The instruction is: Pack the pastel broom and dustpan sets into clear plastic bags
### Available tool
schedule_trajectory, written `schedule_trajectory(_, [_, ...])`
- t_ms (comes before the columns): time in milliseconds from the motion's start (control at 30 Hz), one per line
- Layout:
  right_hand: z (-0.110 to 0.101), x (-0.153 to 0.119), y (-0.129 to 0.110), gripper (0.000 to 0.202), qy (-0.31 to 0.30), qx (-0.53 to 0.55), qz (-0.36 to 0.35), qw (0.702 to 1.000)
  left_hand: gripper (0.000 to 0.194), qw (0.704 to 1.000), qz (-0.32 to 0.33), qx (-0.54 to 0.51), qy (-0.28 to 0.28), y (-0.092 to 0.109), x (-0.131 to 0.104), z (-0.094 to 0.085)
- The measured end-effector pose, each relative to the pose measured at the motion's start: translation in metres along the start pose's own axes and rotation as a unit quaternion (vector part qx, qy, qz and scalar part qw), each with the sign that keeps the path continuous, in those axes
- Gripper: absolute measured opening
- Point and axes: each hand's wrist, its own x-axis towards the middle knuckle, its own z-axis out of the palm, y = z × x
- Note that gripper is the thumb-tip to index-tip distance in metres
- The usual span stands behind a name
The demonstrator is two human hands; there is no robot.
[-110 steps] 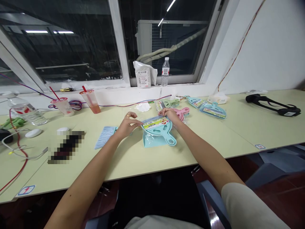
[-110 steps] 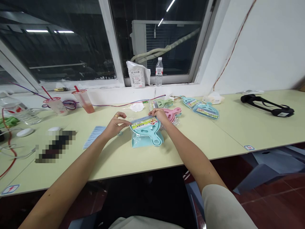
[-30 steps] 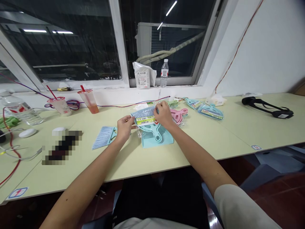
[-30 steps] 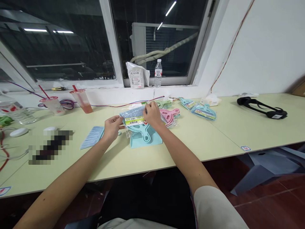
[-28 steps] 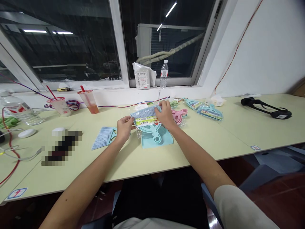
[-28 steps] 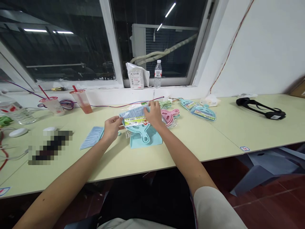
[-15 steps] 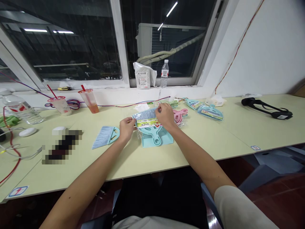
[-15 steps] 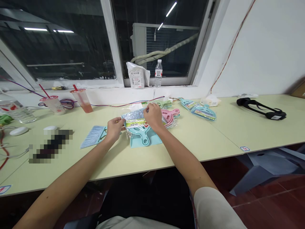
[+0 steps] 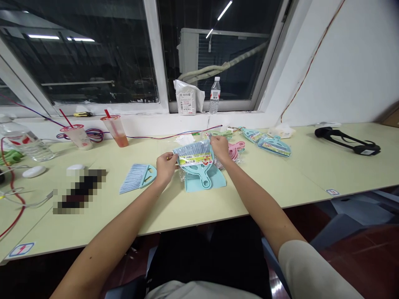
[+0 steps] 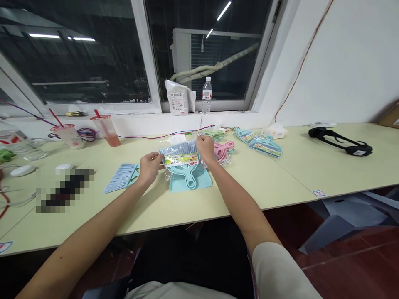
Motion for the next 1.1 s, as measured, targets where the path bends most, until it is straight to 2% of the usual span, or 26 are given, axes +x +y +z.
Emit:
schedule_trajectory(167, [-0.001,0.009,0.008,0.021,-0.052,0.093,0.037,0.994,0.025,1.000,-0.005,-0.018,-0.005,-0.004,0.007,-0.004])
schedule_trajectory(267, [-0.001,0.011,0.012,0.011,-0.108,0.179,0.085,0.974,0.024,0.999,-0.032,-0.038,-0.003,-0.003,0.010,-0.007])
schedule_trajectory(333, [-0.002,0.010,0.014,0.010,-0.139,0.196,0.100,0.966,0.023,0.998,-0.051,-0.047,0.001,0.000,0.010,-0.008])
schedule_trajectory(533, [-0.005,0.013,0.022,0.021,-0.136,0.113,0.008,0.984,0.020,0.996,-0.067,-0.063,0.002,0.005,0.011,-0.009])
schedule_trajectory(633, [-0.008,0.016,0.028,0.022,-0.186,0.087,-0.010,0.979,0.022,0.996,-0.057,-0.063,-0.002,0.004,0.013,-0.011])
schedule_trajectory(733, [-0.012,0.016,0.033,0.022,-0.217,0.015,-0.027,0.976,0.023,0.998,-0.036,-0.054,-0.008,0.002,0.013,-0.011])
schedule_trajectory(800, [-0.013,0.014,0.033,0.018,-0.186,-0.062,-0.061,0.979,0.025,0.998,-0.024,-0.050,-0.009,0.002,0.011,-0.010])
schedule_trajectory(867, [-0.011,0.010,0.028,0.008,-0.115,-0.151,-0.121,0.974,0.027,0.999,-0.018,-0.047,-0.009,0.001,0.009,-0.008])
schedule_trajectory(933, [-0.008,0.002,0.016,0.012,-0.048,-0.228,-0.204,0.951,0.028,0.999,-0.015,-0.046,-0.006,0.001,0.007,-0.006])
schedule_trajectory(967, [-0.006,-0.004,0.008,0.016,-0.033,-0.258,-0.249,0.933,0.028,0.999,-0.014,-0.046,-0.006,0.001,0.006,-0.006])
schedule_trajectory(1100, [0.006,-0.035,-0.026,0.022,-0.089,-0.329,-0.390,0.855,0.029,0.998,-0.012,-0.053,-0.018,0.001,0.005,-0.004])
